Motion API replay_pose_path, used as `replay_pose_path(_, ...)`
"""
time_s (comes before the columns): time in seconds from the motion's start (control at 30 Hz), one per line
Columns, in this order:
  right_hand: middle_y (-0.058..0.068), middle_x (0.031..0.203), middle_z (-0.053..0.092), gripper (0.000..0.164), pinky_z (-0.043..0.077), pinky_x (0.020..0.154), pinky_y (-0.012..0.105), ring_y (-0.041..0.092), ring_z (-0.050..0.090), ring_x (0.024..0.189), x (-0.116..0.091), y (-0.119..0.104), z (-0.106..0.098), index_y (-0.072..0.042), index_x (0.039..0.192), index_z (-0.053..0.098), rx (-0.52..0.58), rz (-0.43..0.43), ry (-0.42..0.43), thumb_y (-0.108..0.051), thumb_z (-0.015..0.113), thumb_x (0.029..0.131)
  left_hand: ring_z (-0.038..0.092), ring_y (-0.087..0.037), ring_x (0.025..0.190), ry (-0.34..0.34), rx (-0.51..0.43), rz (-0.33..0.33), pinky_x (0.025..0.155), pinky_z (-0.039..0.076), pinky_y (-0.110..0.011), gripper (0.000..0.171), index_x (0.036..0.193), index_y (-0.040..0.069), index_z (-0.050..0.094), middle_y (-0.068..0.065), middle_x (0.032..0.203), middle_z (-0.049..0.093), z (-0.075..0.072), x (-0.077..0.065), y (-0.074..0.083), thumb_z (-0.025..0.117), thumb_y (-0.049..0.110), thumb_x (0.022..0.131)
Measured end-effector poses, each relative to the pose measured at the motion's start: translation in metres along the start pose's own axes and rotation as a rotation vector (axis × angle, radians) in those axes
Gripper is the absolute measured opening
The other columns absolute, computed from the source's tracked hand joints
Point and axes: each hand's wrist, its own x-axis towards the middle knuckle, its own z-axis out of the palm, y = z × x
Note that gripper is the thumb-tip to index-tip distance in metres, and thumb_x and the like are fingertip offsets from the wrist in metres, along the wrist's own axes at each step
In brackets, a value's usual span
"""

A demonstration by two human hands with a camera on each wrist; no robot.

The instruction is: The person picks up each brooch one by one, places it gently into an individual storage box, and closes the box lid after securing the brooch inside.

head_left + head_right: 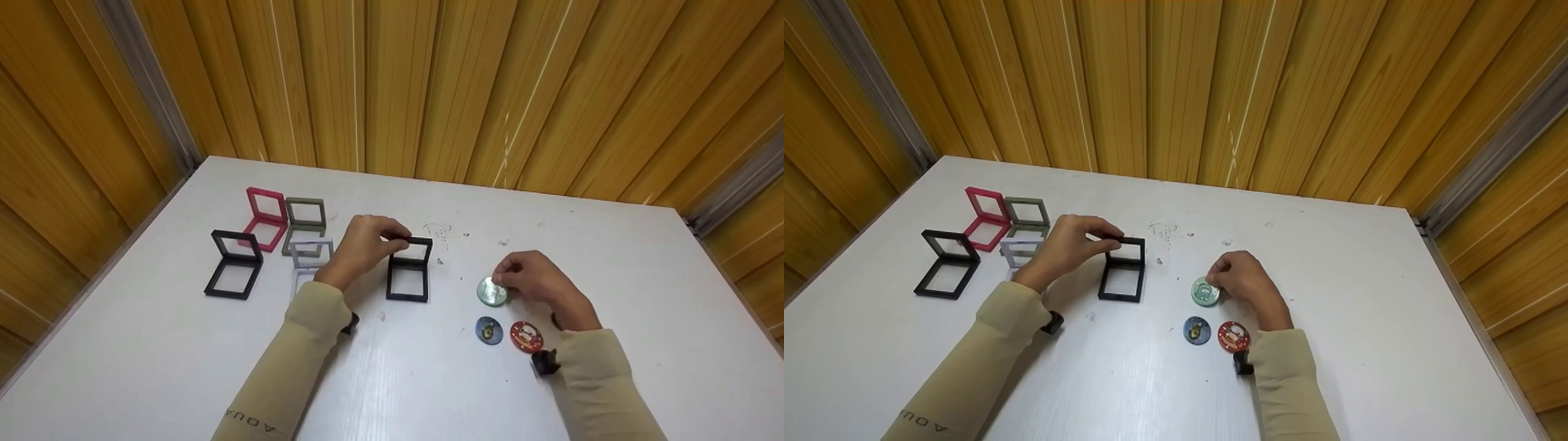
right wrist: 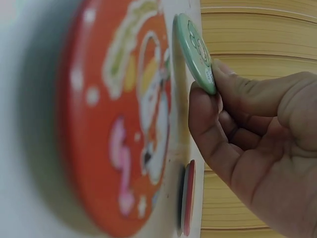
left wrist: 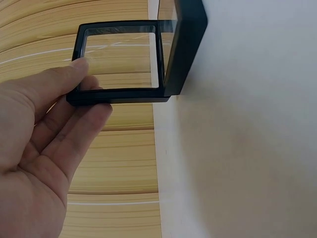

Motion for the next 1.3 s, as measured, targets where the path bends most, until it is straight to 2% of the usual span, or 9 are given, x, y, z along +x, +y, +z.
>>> replay_pose_path(0.23,0.007,0.097,0.068,0.015,0.047,0.075,0.032,0.021,0.058,0.088,-0.002,-0.007,-0.002,-0.002,0.103,0.073,0.047,-0.018,0.064,-0.017,0.074,0.101,0.075,-0.021,0.096,-0.014,-0.005,0.021,0.089,0.059,-0.036,0.012,0.105,0.003,0.083,-0.006,0.101,0.08,0.001,-0.001,0.003,0.081,0.003,0.093)
replay_pose_path(0.43,0.009,0.103,0.068,0.018,0.052,0.079,0.031,0.02,0.06,0.092,-0.002,-0.014,0.004,0.001,0.109,0.071,0.156,0.021,0.088,-0.016,0.073,0.102,0.075,-0.022,0.095,-0.013,-0.02,0.046,0.088,0.06,-0.037,0.012,0.105,0.001,0.083,-0.008,0.101,0.08,0.005,0.0,0.002,0.081,0.001,0.093)
replay_pose_path(0.63,0.011,0.103,0.07,0.016,0.056,0.079,0.024,0.015,0.064,0.089,0.0,-0.02,0.009,0.004,0.107,0.07,0.257,-0.02,0.12,-0.011,0.072,0.102,0.075,-0.023,0.095,-0.008,-0.033,0.051,0.089,0.06,-0.04,0.011,0.104,0.001,0.082,-0.009,0.101,0.08,0.007,0.0,0.003,0.081,0.0,0.093)
replay_pose_path(0.9,0.013,0.108,0.071,0.019,0.059,0.083,0.026,0.015,0.07,0.089,-0.001,-0.03,0.016,0.006,0.111,0.07,0.357,-0.038,0.131,-0.011,0.071,0.103,0.075,-0.023,0.096,-0.014,-0.023,0.047,0.089,0.06,-0.04,0.011,0.105,0.0,0.082,-0.01,0.102,0.08,0.009,0.0,0.005,0.08,0.001,0.093)
replay_pose_path(1.3,0.012,0.105,0.072,0.016,0.06,0.082,0.029,0.016,0.071,0.086,-0.001,-0.038,0.028,0.005,0.109,0.07,0.415,-0.027,0.123,-0.008,0.072,0.102,0.074,-0.023,0.095,-0.017,-0.01,0.038,0.088,0.06,-0.039,0.011,0.104,0.0,0.082,-0.009,0.1,0.079,0.011,0.0,0.01,0.08,0.0,0.094)
